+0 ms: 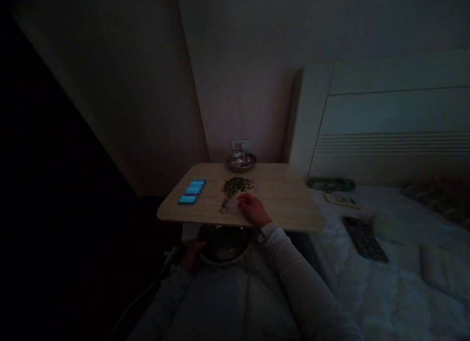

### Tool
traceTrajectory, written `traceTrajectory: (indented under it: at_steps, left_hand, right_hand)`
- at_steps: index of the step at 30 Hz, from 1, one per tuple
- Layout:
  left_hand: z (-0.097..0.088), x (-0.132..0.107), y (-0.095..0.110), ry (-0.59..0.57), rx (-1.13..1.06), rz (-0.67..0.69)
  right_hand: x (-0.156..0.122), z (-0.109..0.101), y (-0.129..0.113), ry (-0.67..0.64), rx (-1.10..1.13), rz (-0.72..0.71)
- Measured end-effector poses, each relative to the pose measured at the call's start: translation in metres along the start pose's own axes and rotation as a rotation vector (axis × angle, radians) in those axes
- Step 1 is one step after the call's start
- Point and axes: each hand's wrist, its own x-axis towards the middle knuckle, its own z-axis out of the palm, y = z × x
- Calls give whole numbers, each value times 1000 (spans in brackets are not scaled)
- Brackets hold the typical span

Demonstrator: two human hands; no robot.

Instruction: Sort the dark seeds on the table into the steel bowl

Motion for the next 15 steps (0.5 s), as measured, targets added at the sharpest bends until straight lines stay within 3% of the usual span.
traceTrajectory:
  at_steps: [5,15]
  left_hand:
    - [1,-3,5,63,33,29]
    - [-1,5,-7,9,-55,-20]
  right_hand:
    - [-1,0,-2,4,-29,18]
    - [-3,-1,-4,-39,5,22]
